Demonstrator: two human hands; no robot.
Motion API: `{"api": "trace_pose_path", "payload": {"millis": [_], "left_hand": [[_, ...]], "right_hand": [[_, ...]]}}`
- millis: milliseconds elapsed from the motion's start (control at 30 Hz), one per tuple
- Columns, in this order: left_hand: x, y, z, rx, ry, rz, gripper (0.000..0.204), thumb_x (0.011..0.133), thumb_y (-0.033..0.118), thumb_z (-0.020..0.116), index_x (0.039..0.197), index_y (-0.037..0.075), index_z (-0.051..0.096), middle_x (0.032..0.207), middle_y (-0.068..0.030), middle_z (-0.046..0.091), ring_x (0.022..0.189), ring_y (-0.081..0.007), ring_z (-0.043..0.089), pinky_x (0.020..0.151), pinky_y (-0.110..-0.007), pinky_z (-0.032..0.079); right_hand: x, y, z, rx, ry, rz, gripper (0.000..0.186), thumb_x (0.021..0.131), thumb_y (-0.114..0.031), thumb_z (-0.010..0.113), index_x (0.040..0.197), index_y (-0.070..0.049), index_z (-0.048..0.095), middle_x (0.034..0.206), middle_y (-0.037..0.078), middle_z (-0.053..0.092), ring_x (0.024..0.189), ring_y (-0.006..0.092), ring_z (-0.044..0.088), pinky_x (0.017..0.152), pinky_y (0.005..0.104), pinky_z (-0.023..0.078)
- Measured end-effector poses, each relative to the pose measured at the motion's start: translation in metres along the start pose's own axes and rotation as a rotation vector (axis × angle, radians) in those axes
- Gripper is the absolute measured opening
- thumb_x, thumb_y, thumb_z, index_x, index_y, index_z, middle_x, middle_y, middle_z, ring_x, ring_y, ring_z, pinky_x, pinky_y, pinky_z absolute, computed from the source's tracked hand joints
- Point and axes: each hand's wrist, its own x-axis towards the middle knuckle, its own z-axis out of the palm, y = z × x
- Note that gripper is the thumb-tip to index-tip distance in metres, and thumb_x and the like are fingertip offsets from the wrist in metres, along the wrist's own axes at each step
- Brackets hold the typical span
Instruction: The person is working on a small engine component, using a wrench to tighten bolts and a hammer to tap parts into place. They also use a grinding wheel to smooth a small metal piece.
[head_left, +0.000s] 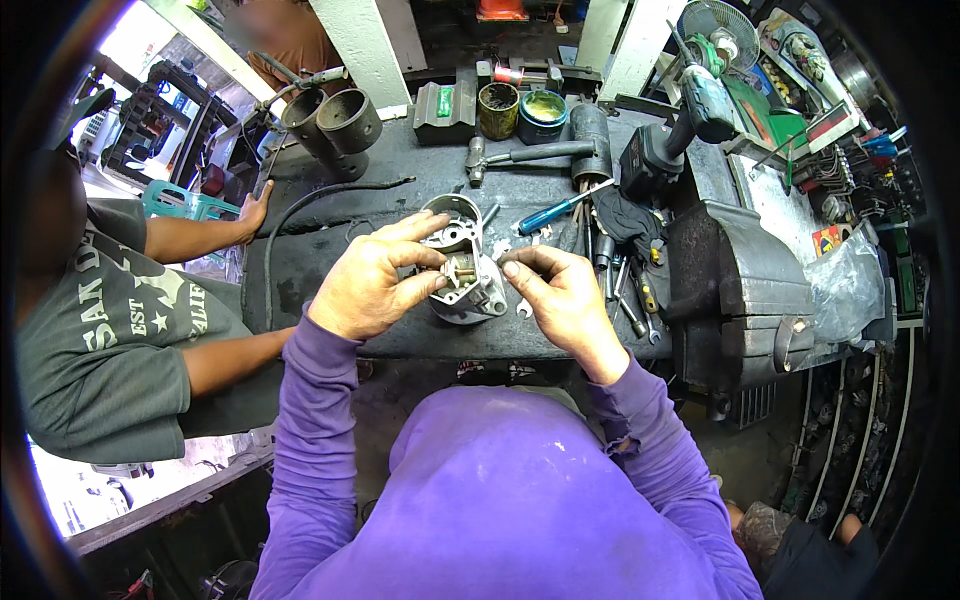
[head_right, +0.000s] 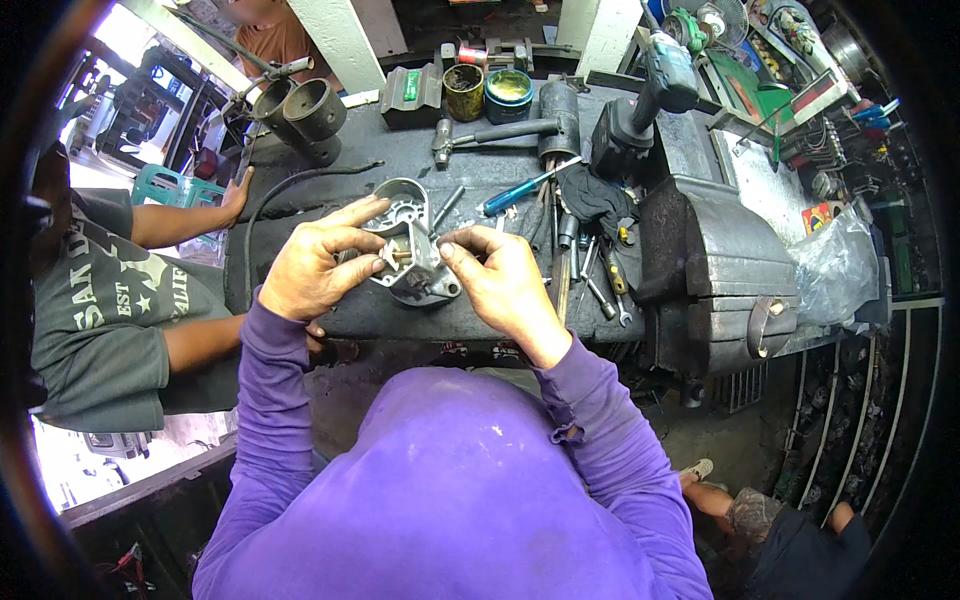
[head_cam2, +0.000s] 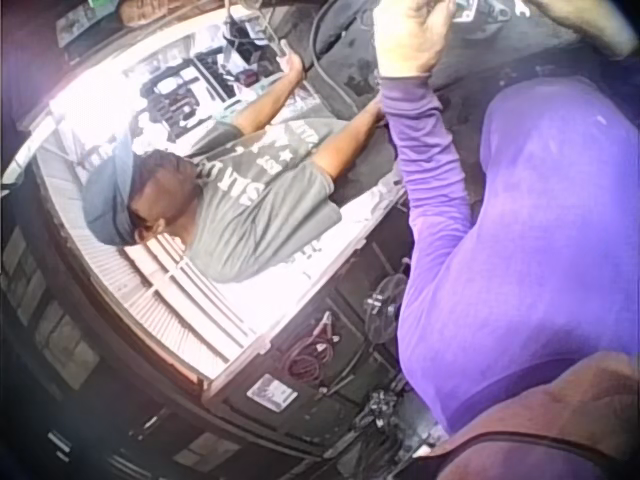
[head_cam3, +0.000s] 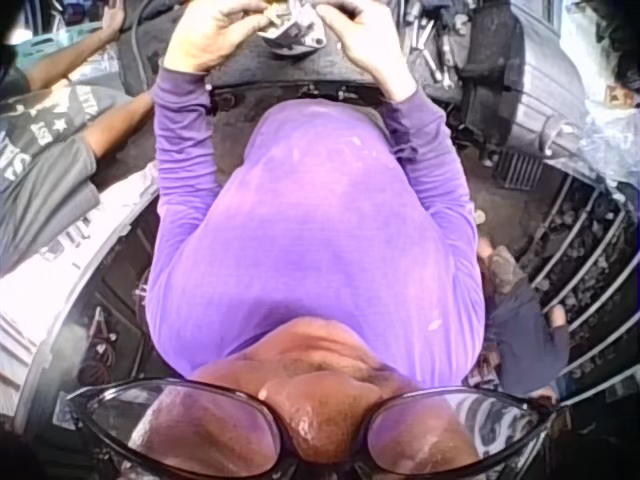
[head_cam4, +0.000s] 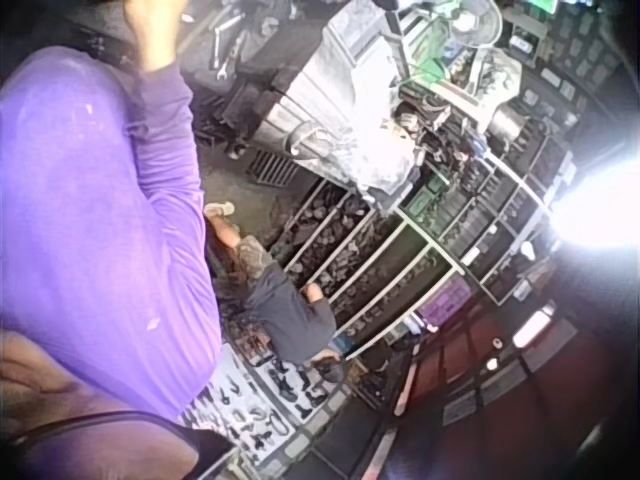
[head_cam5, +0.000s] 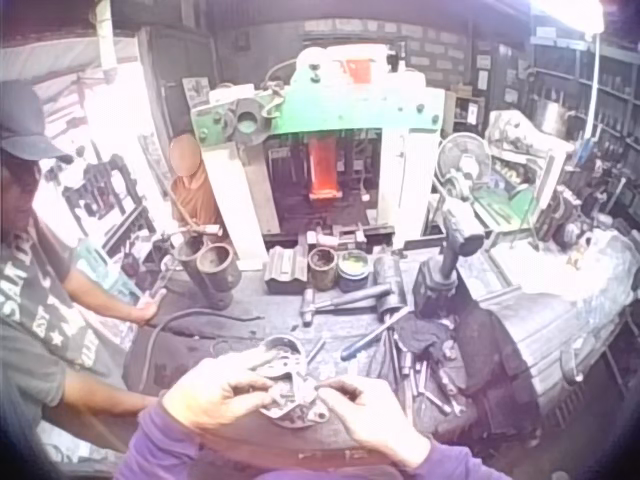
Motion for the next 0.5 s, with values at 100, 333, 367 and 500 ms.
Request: {"api": "trace_pose_path", "payload": {"millis": [100,333,367,500], "left_hand": [[0.0,0.004,-0.008,-0.106,0.042,-0.033,0.026,0.083,0.004,0.083,0.107,-0.003,0.079,0.144,-0.0239,0.067,0.134,-0.0383,0.065,0.112,-0.042,0.05],[-0.004,0.052,-0.022,-0.168,0.196,0.129,0.029,0.083,0.009,0.083,0.109,-0.002,0.079,0.138,-0.0265,0.069,0.125,-0.0394,0.07,0.108,-0.043,0.053],[-0.004,0.061,-0.014,-0.195,0.212,0.132,0.029,0.083,0.01,0.083,0.109,-0.001,0.079,0.136,-0.0264,0.07,0.124,-0.0395,0.07,0.106,-0.044,0.054],[-0.002,0.092,0.026,-0.238,0.276,0.132,0.029,0.083,0.007,0.082,0.11,-0.002,0.077,0.122,-0.0214,0.074,0.11,-0.0349,0.074,0.096,-0.04,0.059]], "right_hand": [[-0.001,-0.011,-0.001,-0.01,0.017,0.004,0.024,0.102,-0.015,0.072,0.115,0.005,0.075,0.097,0.01,0.078,0.086,0.0125,0.068,0.079,0.0312,0.055],[-0.025,-0.07,-0.014,-0.063,-0.119,-0.189,0.06,0.09,-0.023,0.086,0.14,0.001,0.062,0.084,-0.001,0.056,0.077,0.008,0.052,0.071,0.0256,0.045],[-0.031,-0.076,-0.018,-0.047,-0.189,-0.151,0.069,0.087,-0.028,0.09,0.143,0.0,0.059,0.083,-0.002,0.053,0.076,0.0078,0.049,0.069,0.0252,0.043],[-0.044,-0.067,-0.021,0.017,-0.137,-0.188,0.066,0.084,-0.024,0.092,0.138,-0.002,0.061,0.081,-0.002,0.05,0.072,0.0086,0.047,0.065,0.0271,0.043]]}}
